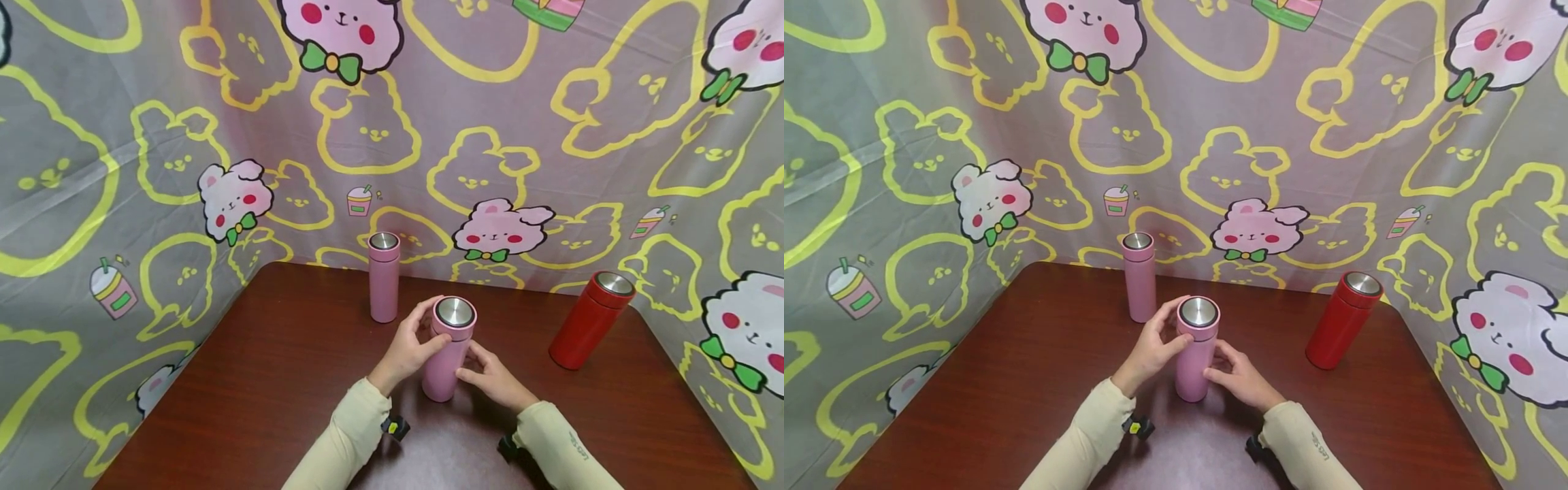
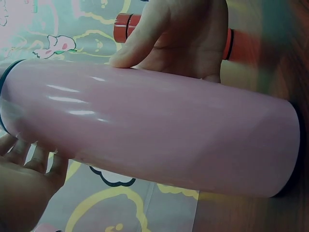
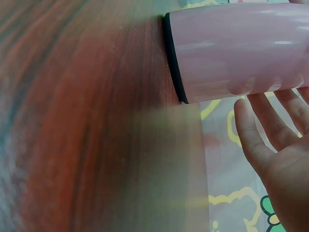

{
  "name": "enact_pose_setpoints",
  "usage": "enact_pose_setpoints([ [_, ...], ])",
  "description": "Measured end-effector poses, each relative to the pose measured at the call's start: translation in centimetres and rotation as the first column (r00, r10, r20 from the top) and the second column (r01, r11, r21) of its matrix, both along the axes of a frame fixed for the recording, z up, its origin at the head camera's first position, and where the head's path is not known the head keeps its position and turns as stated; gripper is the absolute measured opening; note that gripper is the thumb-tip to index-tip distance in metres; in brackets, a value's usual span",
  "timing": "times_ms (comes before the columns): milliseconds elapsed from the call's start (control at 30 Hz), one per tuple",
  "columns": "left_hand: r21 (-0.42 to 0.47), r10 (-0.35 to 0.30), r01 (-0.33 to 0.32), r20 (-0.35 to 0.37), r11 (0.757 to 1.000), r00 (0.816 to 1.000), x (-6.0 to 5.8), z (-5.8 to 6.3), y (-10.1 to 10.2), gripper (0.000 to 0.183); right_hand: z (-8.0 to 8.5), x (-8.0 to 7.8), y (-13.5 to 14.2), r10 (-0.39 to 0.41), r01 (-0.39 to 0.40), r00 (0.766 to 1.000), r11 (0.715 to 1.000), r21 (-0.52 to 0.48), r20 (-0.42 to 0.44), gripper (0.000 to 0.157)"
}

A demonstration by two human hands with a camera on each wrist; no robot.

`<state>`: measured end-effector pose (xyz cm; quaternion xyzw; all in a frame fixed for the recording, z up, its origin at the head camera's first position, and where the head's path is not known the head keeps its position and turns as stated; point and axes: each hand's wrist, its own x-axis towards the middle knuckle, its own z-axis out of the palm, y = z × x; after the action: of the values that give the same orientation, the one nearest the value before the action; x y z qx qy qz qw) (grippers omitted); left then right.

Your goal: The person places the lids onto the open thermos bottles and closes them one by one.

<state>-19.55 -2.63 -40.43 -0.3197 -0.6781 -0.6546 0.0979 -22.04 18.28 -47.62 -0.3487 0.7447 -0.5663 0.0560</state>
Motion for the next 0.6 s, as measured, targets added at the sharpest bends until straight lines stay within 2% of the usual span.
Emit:
enact_pose_setpoints([
  [133, -0.007, -0.015, 0.015, -0.007, 1.0, 1.0, -0.2, 0.2, 0.1, 0.057, 0.1, -0.1, 0.0, -0.006, 0.006, 1.0, 1.0, 0.004, -0.001, 0.052],
  [267, 0.014, -0.072, 0.072, 0.02, 0.997, 0.997, -0.5, 0.1, 0.1, 0.057, 0.1, -0.1, 0.0, -0.011, 0.011, 1.0, 1.0, 0.013, 0.006, 0.054],
  [500, 0.08, -0.144, 0.139, 0.058, 0.987, 0.988, -2.7, -2.6, 0.4, 0.058, 0.0, 0.0, -0.1, -0.01, 0.01, 1.0, 1.0, 0.009, 0.021, 0.056],
  [600, 0.093, -0.159, 0.154, 0.049, 0.984, 0.986, -3.1, -3.1, 0.4, 0.057, 0.1, 0.0, -0.1, -0.01, 0.01, 1.0, 1.0, 0.009, 0.022, 0.056],
])
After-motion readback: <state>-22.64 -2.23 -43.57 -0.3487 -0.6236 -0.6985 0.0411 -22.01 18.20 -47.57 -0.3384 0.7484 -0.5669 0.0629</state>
